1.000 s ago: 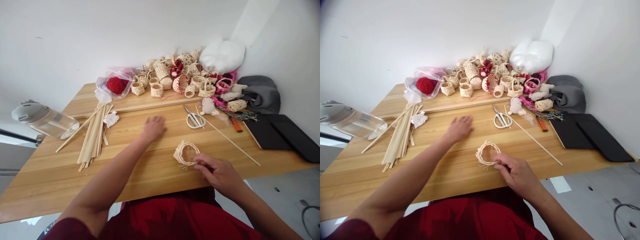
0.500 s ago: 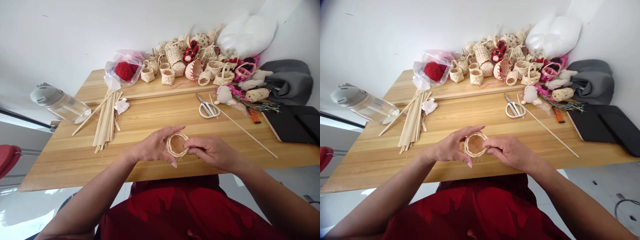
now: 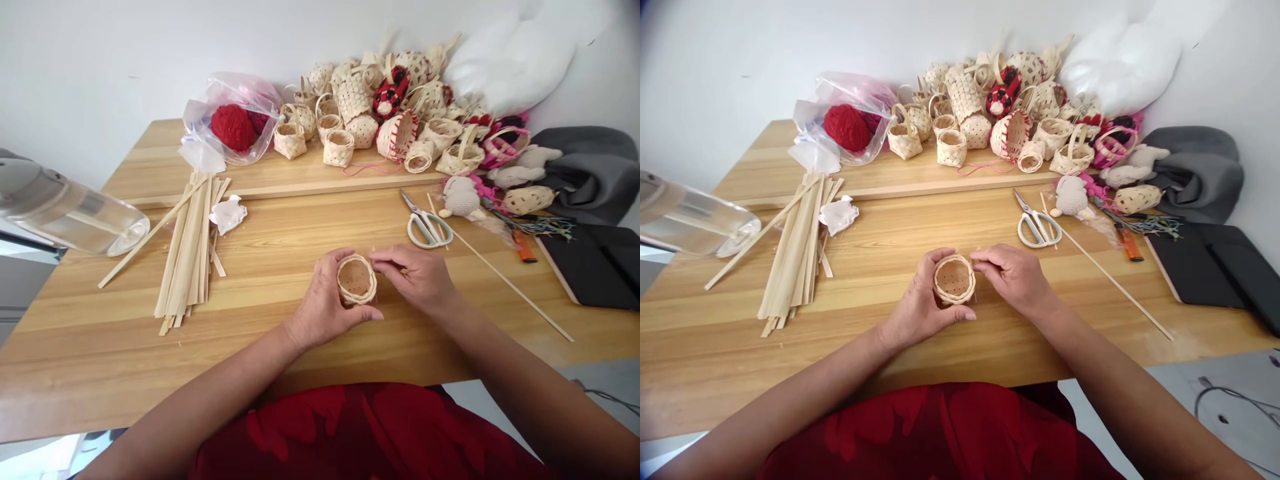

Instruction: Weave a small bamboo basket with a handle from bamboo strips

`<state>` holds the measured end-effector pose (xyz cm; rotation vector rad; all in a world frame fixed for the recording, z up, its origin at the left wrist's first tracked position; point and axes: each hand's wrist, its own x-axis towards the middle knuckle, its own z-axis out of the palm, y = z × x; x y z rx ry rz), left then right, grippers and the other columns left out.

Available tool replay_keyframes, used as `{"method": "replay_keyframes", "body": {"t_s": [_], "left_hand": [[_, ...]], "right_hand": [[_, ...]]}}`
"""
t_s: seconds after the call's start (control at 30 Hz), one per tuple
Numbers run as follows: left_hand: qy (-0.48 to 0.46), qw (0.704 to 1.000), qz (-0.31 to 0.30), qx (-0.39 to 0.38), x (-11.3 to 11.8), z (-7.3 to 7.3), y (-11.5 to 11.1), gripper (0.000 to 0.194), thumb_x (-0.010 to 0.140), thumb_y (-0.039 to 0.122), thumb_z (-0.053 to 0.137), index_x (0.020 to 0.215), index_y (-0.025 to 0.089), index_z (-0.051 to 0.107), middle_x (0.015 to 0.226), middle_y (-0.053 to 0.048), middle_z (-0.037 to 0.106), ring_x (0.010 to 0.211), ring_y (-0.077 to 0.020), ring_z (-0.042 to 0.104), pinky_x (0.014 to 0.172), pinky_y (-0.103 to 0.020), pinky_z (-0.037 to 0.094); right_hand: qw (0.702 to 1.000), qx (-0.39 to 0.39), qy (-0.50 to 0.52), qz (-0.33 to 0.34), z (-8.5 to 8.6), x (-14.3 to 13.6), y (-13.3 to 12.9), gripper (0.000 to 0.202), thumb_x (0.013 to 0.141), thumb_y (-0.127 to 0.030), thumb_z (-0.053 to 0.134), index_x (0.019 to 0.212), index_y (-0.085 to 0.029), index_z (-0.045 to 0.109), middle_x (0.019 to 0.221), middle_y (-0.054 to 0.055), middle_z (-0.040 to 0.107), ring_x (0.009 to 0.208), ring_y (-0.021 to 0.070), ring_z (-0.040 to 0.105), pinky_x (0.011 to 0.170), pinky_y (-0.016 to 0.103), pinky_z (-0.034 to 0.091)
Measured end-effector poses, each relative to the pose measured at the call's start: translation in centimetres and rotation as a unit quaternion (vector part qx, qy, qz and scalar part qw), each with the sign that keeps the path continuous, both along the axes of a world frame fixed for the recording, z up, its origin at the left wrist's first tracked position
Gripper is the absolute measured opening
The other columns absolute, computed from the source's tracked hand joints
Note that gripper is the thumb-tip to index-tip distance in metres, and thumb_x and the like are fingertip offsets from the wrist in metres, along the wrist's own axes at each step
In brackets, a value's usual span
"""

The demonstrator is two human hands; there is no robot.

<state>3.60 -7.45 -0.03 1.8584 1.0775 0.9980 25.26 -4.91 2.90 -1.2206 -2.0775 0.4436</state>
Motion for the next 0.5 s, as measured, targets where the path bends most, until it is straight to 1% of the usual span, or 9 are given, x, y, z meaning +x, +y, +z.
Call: {"method": "replay_keyframes", "body": {"t_s": [0.07,0.13,0.2,0.3,0.37,0.43,0.5], "left_hand": [[0.019,1.000,0.000,0.006,-0.2,-0.2,0.0,0.087,0.082,0.057,0.077,0.147,0.021,0.032,0.144,-0.019,0.052,0.135,-0.0341,0.053,0.113,-0.054,0.044],[0.031,0.999,0.002,0.008,-0.4,0.1,0.0,0.077,0.088,0.055,0.072,0.146,0.022,0.034,0.141,-0.018,0.055,0.133,-0.0320,0.055,0.111,-0.052,0.046],[0.042,0.999,0.007,0.026,-0.5,0.5,0.1,0.077,0.083,0.059,0.076,0.141,0.024,0.040,0.135,-0.014,0.060,0.127,-0.0305,0.060,0.109,-0.048,0.049],[0.082,0.995,0.012,0.060,-0.3,1.0,0.2,0.082,0.070,0.065,0.083,0.133,0.025,0.047,0.128,-0.012,0.063,0.122,-0.0309,0.062,0.106,-0.047,0.051],[0.105,0.991,0.018,0.080,-0.1,1.0,0.2,0.082,0.069,0.067,0.082,0.131,0.024,0.048,0.127,-0.012,0.064,0.123,-0.0317,0.062,0.105,-0.047,0.052],[0.122,0.986,0.027,0.107,-0.1,0.8,-0.1,0.082,0.071,0.068,0.081,0.131,0.025,0.047,0.127,-0.013,0.064,0.123,-0.0315,0.062,0.105,-0.046,0.053],[0.139,0.981,0.038,0.132,-0.1,0.6,-0.3,0.082,0.072,0.068,0.079,0.133,0.024,0.045,0.127,-0.013,0.065,0.121,-0.0304,0.064,0.103,-0.044,0.054]], "right_hand": [[0.999,-0.035,0.006,0.007,-0.5,-0.4,0.6,0.022,0.097,-0.021,0.059,0.106,-0.024,0.078,0.099,0.003,0.081,0.088,0.0181,0.075,0.083,0.031,0.058],[0.997,-0.076,0.010,0.016,-0.7,-0.7,0.8,0.024,0.096,-0.020,0.058,0.107,-0.024,0.079,0.100,0.002,0.081,0.089,0.0182,0.076,0.085,0.031,0.059],[0.994,-0.103,0.019,0.006,-0.6,-1.0,0.8,0.025,0.096,-0.021,0.058,0.108,-0.026,0.079,0.103,0.002,0.081,0.092,0.0186,0.076,0.087,0.032,0.060],[0.993,-0.111,0.035,-0.020,-0.3,-1.4,0.5,0.025,0.095,-0.023,0.059,0.107,-0.027,0.080,0.107,0.002,0.081,0.096,0.0198,0.077,0.090,0.033,0.061],[0.990,-0.128,0.046,-0.023,0.1,-1.7,0.3,0.027,0.094,-0.022,0.058,0.107,-0.026,0.081,0.108,0.002,0.081,0.096,0.0202,0.077,0.088,0.033,0.062],[0.984,-0.165,0.058,-0.020,0.5,-2.0,0.1,0.029,0.093,-0.021,0.057,0.110,-0.024,0.080,0.110,0.002,0.081,0.098,0.0209,0.077,0.087,0.032,0.062],[0.978,-0.197,0.068,-0.020,1.0,-2.4,-0.1,0.028,0.094,-0.024,0.057,0.110,-0.023,0.080,0.113,0.003,0.080,0.101,0.0221,0.077,0.086,0.032,0.063]]}}
